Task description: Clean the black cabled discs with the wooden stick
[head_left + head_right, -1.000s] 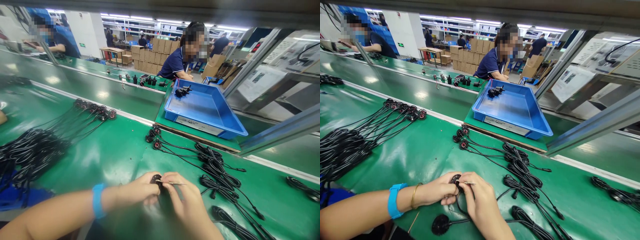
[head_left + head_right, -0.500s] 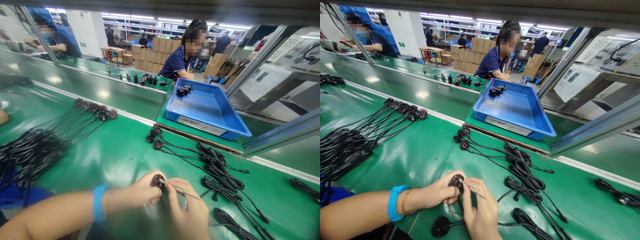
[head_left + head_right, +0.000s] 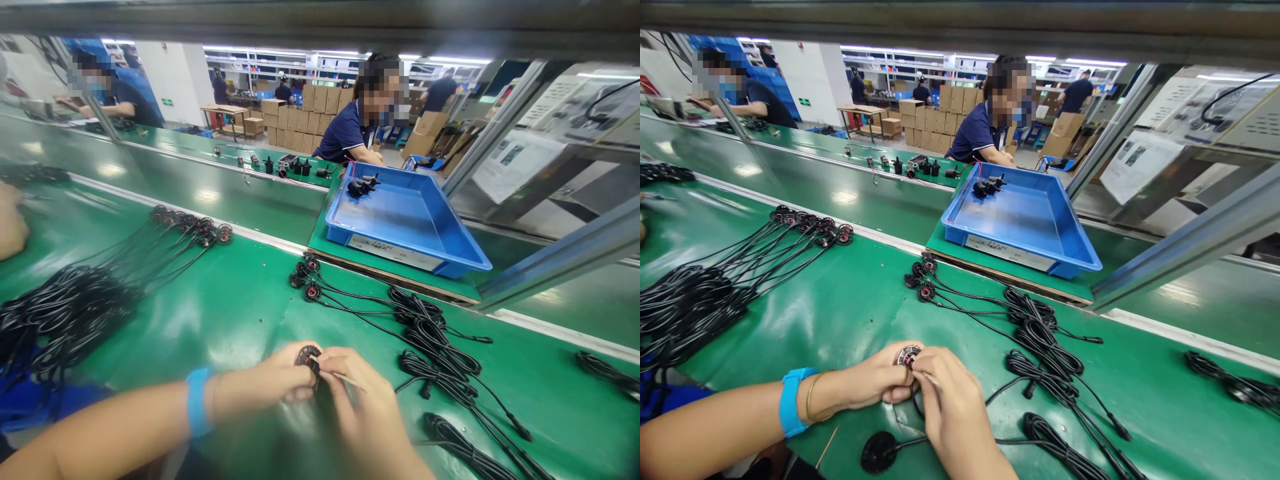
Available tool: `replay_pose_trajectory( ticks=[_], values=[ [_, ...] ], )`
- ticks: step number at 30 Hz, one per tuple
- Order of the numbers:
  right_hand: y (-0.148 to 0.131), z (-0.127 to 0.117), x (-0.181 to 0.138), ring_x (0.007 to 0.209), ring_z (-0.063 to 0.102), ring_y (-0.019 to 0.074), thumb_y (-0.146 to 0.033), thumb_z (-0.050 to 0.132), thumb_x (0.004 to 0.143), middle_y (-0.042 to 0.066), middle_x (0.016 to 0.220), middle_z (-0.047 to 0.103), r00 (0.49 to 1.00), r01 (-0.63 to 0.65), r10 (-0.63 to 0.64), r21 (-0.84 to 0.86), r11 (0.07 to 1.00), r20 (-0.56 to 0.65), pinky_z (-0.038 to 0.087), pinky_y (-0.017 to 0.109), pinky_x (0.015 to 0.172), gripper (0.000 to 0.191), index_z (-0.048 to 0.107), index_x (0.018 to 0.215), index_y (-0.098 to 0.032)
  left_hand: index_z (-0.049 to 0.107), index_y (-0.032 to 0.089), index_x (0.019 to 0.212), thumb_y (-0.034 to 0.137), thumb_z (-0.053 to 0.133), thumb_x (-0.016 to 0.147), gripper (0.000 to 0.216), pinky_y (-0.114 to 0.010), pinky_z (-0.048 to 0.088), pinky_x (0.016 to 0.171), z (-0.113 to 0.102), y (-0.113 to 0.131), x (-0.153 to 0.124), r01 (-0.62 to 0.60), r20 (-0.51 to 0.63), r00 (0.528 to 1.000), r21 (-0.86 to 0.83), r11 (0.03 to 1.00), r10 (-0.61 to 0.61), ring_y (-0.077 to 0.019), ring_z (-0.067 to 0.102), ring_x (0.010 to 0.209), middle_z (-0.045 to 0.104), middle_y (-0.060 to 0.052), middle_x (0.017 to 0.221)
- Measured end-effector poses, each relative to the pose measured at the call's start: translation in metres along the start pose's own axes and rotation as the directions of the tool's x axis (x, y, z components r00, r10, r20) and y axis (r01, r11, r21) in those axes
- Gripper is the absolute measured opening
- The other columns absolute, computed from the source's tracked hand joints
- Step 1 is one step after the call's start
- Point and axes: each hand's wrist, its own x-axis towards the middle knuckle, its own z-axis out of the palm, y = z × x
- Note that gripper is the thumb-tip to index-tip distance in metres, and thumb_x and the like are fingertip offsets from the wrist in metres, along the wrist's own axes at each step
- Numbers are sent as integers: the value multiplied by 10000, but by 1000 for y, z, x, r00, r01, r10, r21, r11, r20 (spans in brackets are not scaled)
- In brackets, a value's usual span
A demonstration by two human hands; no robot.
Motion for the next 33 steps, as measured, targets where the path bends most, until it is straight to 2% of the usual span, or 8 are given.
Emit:
replay_pose_trajectory(
  ticks=[5,10,13,20,27,33],
  values=[
    [-6,-17,1,983,601,133,-198,511,960,12,996,621,984,-152,167,211,966,-56,504,235,827,72,567,958,-244,490,181,889,135,518,624,271,-155,249,366,-6,-1,1,19,82,996,-4,1000,-19,-56,349,379,481,95,476],
    [-6,-18,-1,947,624,136,-202,483,966,17,1010,626,987,-153,136,267,952,80,513,255,849,74,546,948,-237,497,178,872,107,527,584,298,-156,288,383,-4,3,-1,29,103,994,-13,999,-28,-54,378,392,488,98,486],
    [-5,-15,-4,975,626,154,-205,449,978,42,1048,631,985,-145,119,235,961,122,524,277,860,104,548,962,-232,508,177,875,86,510,575,314,-162,279,365,-4,6,-1,50,136,989,10,999,-51,-58,374,374,487,100,472],
    [-1,-16,-5,1027,637,157,-151,462,952,53,1098,636,984,-14,-16,163,986,180,544,273,906,184,543,1091,-242,506,176,877,55,477,556,344,-172,253,347,-8,6,2,81,280,957,-8,997,-75,-60,352,369,481,95,469],
    [1,-18,-3,1053,632,148,-98,507,930,31,1116,642,971,44,-86,187,981,223,545,270,924,303,500,1174,-277,531,165,806,56,461,539,298,-173,258,351,-9,5,2,114,270,957,-10,993,-107,-58,351,361,473,86,445],
    [7,-9,-5,952,664,144,-138,522,937,30,1024,669,993,99,-99,-3,995,62,563,248,833,207,533,1115,-244,553,151,733,89,495,582,174,-161,288,344,-9,4,2,82,235,969,-12,997,-77,-54,369,374,506,63,475]
  ],
)
